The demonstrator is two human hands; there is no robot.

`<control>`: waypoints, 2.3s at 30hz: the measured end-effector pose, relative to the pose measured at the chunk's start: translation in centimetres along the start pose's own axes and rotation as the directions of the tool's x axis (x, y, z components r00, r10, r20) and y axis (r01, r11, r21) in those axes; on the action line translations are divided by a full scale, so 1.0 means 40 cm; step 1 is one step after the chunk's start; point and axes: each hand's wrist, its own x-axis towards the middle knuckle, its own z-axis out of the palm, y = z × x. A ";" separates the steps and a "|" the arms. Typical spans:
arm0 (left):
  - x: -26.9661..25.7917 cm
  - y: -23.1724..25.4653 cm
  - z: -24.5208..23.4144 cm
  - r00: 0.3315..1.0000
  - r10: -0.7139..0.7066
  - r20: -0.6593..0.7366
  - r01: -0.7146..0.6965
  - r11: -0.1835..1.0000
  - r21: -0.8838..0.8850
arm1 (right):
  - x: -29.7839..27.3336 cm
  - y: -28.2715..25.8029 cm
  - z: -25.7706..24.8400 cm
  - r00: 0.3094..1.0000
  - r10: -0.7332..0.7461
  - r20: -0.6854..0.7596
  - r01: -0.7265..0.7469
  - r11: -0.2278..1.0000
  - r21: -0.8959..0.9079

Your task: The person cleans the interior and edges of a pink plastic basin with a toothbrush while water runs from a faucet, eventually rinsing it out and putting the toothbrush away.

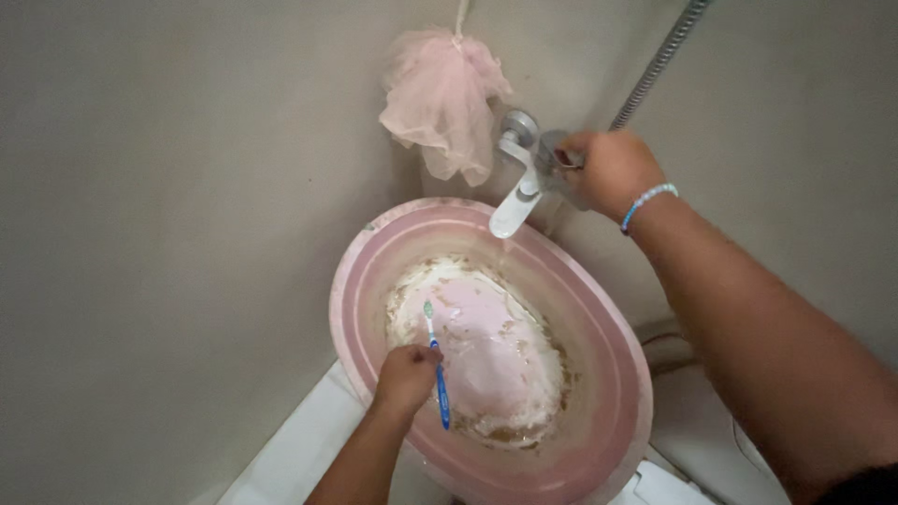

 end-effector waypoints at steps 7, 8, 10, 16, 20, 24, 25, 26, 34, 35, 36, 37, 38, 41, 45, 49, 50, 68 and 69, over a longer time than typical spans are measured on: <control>0.040 0.110 0.038 0.974 -0.174 0.142 0.195 0.969 -0.149 | -0.265 0.026 0.020 0.975 0.206 -0.079 -0.166 0.921 0.354; 0.058 0.123 0.049 0.975 -0.180 0.129 0.191 0.979 -0.078 | -0.323 0.041 0.049 0.962 0.274 -0.015 -0.245 0.880 0.407; 0.110 0.134 0.079 0.982 -0.136 0.131 0.141 0.989 -0.031 | -0.436 0.061 0.124 0.944 0.319 0.087 -0.325 0.849 0.417; 0.313 0.161 0.165 0.985 0.170 0.035 -0.172 0.924 0.342 | -0.753 0.077 0.294 0.838 0.352 0.416 -0.545 0.559 0.625; 0.425 0.201 0.191 0.966 0.254 0.039 -0.250 0.890 0.381 | -0.911 0.103 0.375 0.699 0.491 0.520 -0.696 0.302 0.651; 0.480 0.229 0.172 0.943 0.310 0.124 -0.332 0.833 0.443 | -1.043 0.134 0.428 0.597 0.568 0.567 -0.765 0.188 0.616; 0.483 0.234 0.164 0.934 0.326 0.144 -0.355 0.814 0.460 | -1.069 0.128 0.439 0.561 0.597 0.573 -0.783 0.159 0.601; 0.483 0.237 0.156 0.923 0.343 0.176 -0.384 0.787 0.483 | -1.091 0.118 0.448 0.525 0.625 0.579 -0.800 0.129 0.586; 0.496 0.301 0.111 0.788 0.472 0.395 -0.604 0.468 0.645 | -1.190 -0.020 0.519 0.393 0.660 0.640 -0.869 0.039 0.493; 0.495 0.309 0.109 0.775 0.487 0.403 -0.618 0.449 0.646 | -1.201 -0.034 0.528 0.373 0.670 0.642 -0.879 0.034 0.476; 0.494 0.316 0.103 0.762 0.501 0.410 -0.631 0.431 0.645 | -1.218 -0.050 0.536 0.378 0.673 0.636 -0.866 0.013 0.500; 0.494 0.324 0.098 0.748 0.518 0.414 -0.642 0.411 0.647 | -1.233 -0.065 0.547 0.387 0.674 0.630 -0.850 -0.005 0.527; 0.492 0.330 0.093 0.745 0.529 0.407 -0.647 0.421 0.636 | -1.248 -0.074 0.559 0.396 0.675 0.623 -0.832 -0.023 0.554; 0.486 0.343 0.084 0.741 0.539 0.401 -0.653 0.436 0.620 | -1.302 -0.074 0.598 0.283 0.677 0.679 -0.881 -0.095 0.463; 0.497 0.364 0.097 0.730 0.530 0.432 -0.666 0.407 0.625 | -1.401 -0.094 0.670 0.364 0.736 0.571 -0.823 -0.033 0.567; 0.494 0.376 0.110 0.752 0.502 0.427 -0.650 0.457 0.607 | -1.460 -0.110 0.692 0.303 0.750 0.587 -0.809 -0.123 0.574; 0.489 0.377 0.110 0.734 0.522 0.435 -0.667 0.436 0.604 | -1.471 -0.113 0.690 0.282 0.742 0.609 -0.817 -0.147 0.557; 0.467 0.379 0.025 0.814 0.454 0.363 -0.580 0.583 0.570 | -1.449 -0.166 0.647 0.211 0.706 0.676 -0.886 -0.154 0.438; 0.468 0.381 0.024 0.811 0.456 0.366 -0.583 0.582 0.567 | -1.445 -0.166 0.643 0.200 0.696 0.690 -0.884 -0.176 0.434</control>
